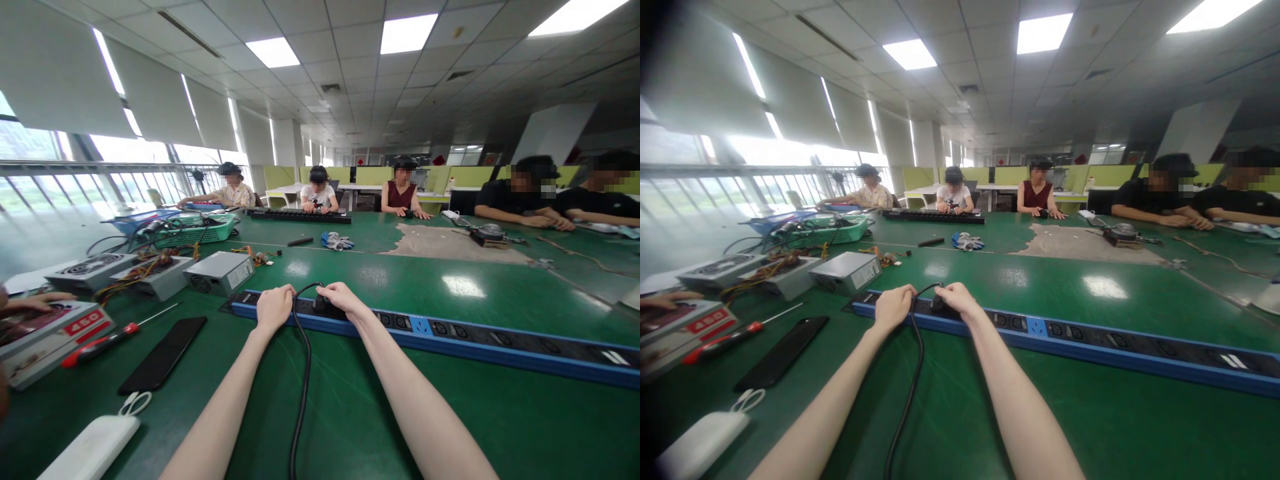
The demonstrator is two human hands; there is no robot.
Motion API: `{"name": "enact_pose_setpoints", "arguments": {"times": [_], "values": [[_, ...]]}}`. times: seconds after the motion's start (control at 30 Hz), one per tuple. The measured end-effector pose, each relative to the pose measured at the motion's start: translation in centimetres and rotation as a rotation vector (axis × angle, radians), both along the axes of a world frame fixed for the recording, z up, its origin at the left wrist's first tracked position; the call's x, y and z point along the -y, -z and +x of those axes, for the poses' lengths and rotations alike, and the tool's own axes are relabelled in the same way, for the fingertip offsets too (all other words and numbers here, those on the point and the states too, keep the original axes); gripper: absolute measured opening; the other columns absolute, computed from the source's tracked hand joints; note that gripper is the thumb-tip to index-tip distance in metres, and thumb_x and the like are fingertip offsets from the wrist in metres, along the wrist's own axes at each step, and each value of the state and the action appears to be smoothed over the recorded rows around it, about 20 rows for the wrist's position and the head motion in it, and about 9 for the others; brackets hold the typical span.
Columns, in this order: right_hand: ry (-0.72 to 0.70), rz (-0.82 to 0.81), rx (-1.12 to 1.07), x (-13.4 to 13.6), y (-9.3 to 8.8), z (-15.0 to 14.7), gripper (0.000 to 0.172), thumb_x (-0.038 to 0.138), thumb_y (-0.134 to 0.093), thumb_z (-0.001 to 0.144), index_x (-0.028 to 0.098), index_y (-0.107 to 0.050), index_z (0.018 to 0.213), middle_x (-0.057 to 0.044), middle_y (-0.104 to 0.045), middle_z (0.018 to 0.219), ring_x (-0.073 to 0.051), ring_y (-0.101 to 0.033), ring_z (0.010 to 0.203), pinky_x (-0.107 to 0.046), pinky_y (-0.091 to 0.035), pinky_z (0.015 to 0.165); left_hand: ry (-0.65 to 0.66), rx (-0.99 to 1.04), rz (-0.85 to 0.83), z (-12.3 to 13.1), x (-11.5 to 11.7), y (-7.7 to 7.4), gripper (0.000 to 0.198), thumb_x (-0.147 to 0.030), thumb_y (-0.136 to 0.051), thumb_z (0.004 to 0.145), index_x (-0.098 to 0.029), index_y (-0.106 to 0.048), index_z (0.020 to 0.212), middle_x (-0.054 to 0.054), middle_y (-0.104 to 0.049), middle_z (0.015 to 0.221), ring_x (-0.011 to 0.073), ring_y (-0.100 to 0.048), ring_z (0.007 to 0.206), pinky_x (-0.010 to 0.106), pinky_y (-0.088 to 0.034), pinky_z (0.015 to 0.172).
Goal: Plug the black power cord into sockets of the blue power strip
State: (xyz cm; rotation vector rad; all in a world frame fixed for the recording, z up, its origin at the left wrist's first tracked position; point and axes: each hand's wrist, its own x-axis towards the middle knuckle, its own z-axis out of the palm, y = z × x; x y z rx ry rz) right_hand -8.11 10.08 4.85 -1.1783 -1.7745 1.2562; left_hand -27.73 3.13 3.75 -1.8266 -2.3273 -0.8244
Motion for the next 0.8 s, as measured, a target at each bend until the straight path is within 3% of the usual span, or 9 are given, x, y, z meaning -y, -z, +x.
{"name": "enact_pose_setpoints", "arguments": {"times": [0.23,0.37,0.47,0.57,0.7,0.8], "values": [[-0.033,-0.112,-0.193,-1.6,-0.7,0.9,0.046,0.059,-0.068,0.083,0.013,-0.070,0.081,-0.004,-0.067,0.072,-0.011,-0.054,0.066,-0.024,-0.041,0.066,0.075,0.184,0.016,-0.2,0.3,-0.3,0.032,-0.029,-0.042,0.093,-0.025,-0.073,0.085,0.008,-0.075,0.097,0.0259,-0.066,0.103,0.036,-0.042,0.097],[-0.140,-0.166,-0.289,-1.1,-2.6,2.4,0.047,0.059,-0.073,0.079,0.013,-0.073,0.090,-0.005,-0.072,0.090,-0.011,-0.058,0.077,-0.022,-0.042,0.071,0.228,0.412,-0.003,1.0,-0.6,-1.5,0.036,-0.036,-0.038,0.096,-0.023,-0.072,0.092,0.007,-0.075,0.094,0.0229,-0.067,0.098,0.035,-0.047,0.093],[-0.189,-0.083,-0.280,-0.2,-5.0,4.5,0.049,0.061,-0.073,0.078,0.014,-0.074,0.092,-0.007,-0.073,0.097,-0.013,-0.060,0.085,-0.021,-0.042,0.072,0.397,0.626,-0.019,2.9,-1.3,-3.0,0.047,-0.050,-0.034,0.099,-0.018,-0.068,0.105,0.004,-0.067,0.076,0.0169,-0.065,0.072,0.033,-0.052,0.080],[-0.163,-0.037,-0.241,0.5,-6.4,7.7,0.051,0.064,-0.066,0.084,0.016,-0.075,0.099,-0.008,-0.072,0.105,-0.015,-0.061,0.090,-0.022,-0.043,0.071,0.514,0.785,0.006,4.9,-1.0,-5.0,0.049,-0.060,-0.043,0.096,-0.017,-0.062,0.106,-0.007,-0.045,0.060,0.0080,-0.047,0.049,0.029,-0.053,0.071],[-0.113,-0.048,-0.196,1.5,-5.7,12.5,0.051,0.065,-0.062,0.087,0.018,-0.072,0.105,-0.009,-0.071,0.107,-0.016,-0.063,0.088,-0.025,-0.050,0.071,0.651,1.014,0.037,8.4,0.8,-7.7,0.042,-0.059,-0.051,0.094,-0.018,-0.057,0.102,-0.012,-0.026,0.059,0.0035,-0.026,0.042,0.024,-0.049,0.058],[-0.036,-0.043,-0.114,2.6,-4.7,15.4,0.053,0.067,-0.061,0.087,0.019,-0.072,0.107,-0.006,-0.069,0.085,-0.013,-0.058,0.070,-0.024,-0.050,0.060,0.718,1.151,0.073,11.9,2.5,-8.8,0.036,-0.055,-0.054,0.095,-0.019,-0.053,0.101,-0.011,-0.029,0.060,0.0041,-0.025,0.042,0.021,-0.043,0.048]]}}
